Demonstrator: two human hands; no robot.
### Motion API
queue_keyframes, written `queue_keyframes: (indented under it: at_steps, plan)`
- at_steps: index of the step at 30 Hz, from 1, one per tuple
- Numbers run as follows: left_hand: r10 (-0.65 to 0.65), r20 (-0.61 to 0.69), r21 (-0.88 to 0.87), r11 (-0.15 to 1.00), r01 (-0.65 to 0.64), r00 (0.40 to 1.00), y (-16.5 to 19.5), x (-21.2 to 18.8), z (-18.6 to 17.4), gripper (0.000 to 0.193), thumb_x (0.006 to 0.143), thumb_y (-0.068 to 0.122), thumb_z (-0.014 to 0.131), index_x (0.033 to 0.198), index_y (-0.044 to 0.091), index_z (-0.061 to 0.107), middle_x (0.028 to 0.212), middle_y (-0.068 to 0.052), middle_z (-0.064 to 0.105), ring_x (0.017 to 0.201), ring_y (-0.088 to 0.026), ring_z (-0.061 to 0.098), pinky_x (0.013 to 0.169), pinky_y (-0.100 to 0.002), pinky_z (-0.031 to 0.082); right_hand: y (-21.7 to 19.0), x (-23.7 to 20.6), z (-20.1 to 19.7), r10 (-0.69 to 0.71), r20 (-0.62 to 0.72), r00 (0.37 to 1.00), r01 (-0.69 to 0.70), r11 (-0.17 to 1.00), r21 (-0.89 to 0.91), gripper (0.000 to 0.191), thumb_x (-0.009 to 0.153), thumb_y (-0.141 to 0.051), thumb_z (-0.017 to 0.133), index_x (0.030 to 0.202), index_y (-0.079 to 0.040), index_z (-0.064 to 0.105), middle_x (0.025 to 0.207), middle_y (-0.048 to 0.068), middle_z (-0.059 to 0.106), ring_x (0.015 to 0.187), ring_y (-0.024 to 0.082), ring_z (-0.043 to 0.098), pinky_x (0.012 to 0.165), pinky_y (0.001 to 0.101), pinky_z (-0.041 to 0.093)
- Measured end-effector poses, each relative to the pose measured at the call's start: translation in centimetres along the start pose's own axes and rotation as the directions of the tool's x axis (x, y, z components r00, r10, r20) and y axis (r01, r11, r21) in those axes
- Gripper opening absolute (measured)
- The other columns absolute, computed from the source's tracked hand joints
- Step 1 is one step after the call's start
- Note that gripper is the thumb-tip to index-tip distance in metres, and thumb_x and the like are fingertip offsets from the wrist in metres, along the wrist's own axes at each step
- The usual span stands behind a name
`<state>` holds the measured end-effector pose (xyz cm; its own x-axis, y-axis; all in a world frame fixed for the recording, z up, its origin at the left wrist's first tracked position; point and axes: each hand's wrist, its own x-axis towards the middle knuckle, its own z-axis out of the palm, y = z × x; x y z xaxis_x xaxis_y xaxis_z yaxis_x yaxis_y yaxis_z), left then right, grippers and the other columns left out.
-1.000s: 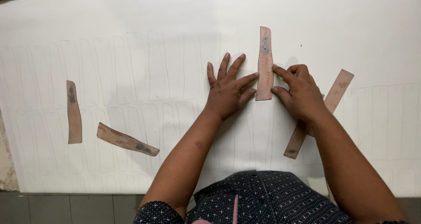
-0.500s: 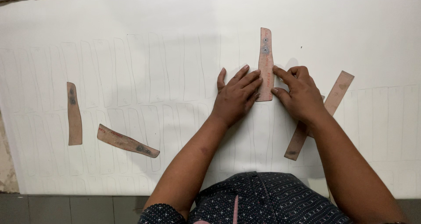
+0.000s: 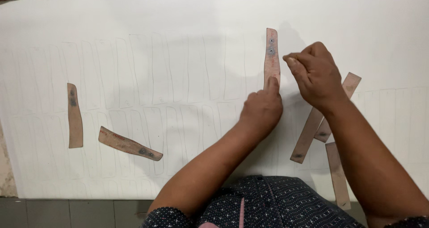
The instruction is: The person uses a pencil and several curved wooden templates to trace repeating shapes onto a large white sheet of paper. They repeatedly position the templates, trace their outlines, and reposition them to create a grid of identical patterns.
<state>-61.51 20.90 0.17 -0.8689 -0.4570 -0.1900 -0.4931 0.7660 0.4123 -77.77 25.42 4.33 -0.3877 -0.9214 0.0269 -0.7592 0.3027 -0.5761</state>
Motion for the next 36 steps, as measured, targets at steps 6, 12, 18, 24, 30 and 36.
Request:
queue_keyframes:
  at_steps: [6,12,18,24,30,36]
  plan:
    - [-0.201,-0.013,-0.367,0.912,0.182,0.980,2.0,1.0,0.4,0.070,0.093,0.004,0.051,0.147,-0.022,0.015,0.147,-0.051,0.029,0.083,-0.050,0.069,0.065,-0.050,0.062,-3.6,3.3,-0.6,0.127,0.329,0.936,-0.139,0.990,0.014,0.029,0.102,-0.030,0.058,0.116,-0.009,0.072,0.102,0.008,0.077,0.094,0.022,0.073,0.083,0.0377,0.056]
    - [-0.076,-0.002,-0.094,0.993,0.075,0.997,1.6,0.6,0.6,0.056,0.096,0.005,0.054,0.143,-0.020,0.035,0.138,-0.042,0.045,0.106,-0.044,0.064,0.087,-0.047,0.055,-4.4,3.9,0.4,0.143,0.405,0.903,-0.100,0.987,-0.125,0.028,0.102,-0.032,0.059,0.114,-0.009,0.072,0.099,0.010,0.077,0.090,0.026,0.073,0.082,0.0392,0.056]
    - [0.210,-0.283,0.321,0.940,-0.114,0.936,0.8,0.2,0.4,0.030,0.080,0.005,0.064,0.103,-0.014,0.069,0.128,-0.037,0.054,0.119,-0.043,0.055,0.109,-0.048,0.036,-1.9,7.1,1.2,-0.127,0.162,0.979,0.158,0.967,-0.200,0.022,0.105,-0.024,0.064,0.109,-0.005,0.074,0.098,0.011,0.076,0.084,0.029,0.072,0.076,0.0404,0.057]
    - [0.191,-0.381,0.208,0.971,-0.118,0.905,-0.1,0.6,1.0,0.013,0.086,-0.004,0.063,0.093,-0.012,0.070,0.139,-0.042,0.054,0.111,-0.037,0.058,0.108,-0.043,0.042,0.0,11.0,1.7,-0.222,-0.018,0.975,0.219,0.969,-0.116,0.015,0.106,-0.018,0.069,0.111,-0.004,0.074,0.096,0.011,0.075,0.081,0.026,0.072,0.073,0.0372,0.057]
    - [0.176,-0.426,0.144,0.982,-0.126,0.887,-0.6,0.9,1.0,0.019,0.086,0.001,0.061,0.098,-0.012,0.066,0.144,-0.039,0.049,0.120,-0.038,0.059,0.105,-0.044,0.048,0.4,11.2,2.0,-0.225,-0.037,0.974,0.218,0.966,-0.140,0.013,0.106,-0.015,0.069,0.109,-0.004,0.075,0.096,0.011,0.075,0.080,0.027,0.071,0.073,0.0385,0.057]
    - [0.167,-0.353,0.152,0.981,-0.120,0.921,-1.4,0.8,0.0,0.032,0.089,0.001,0.057,0.117,-0.013,0.064,0.147,-0.032,0.051,0.116,-0.029,0.059,0.104,-0.040,0.044,0.8,10.1,1.4,-0.205,-0.035,0.978,0.197,0.968,-0.155,0.015,0.107,-0.018,0.069,0.109,-0.004,0.075,0.096,0.012,0.075,0.080,0.028,0.071,0.073,0.0385,0.057]
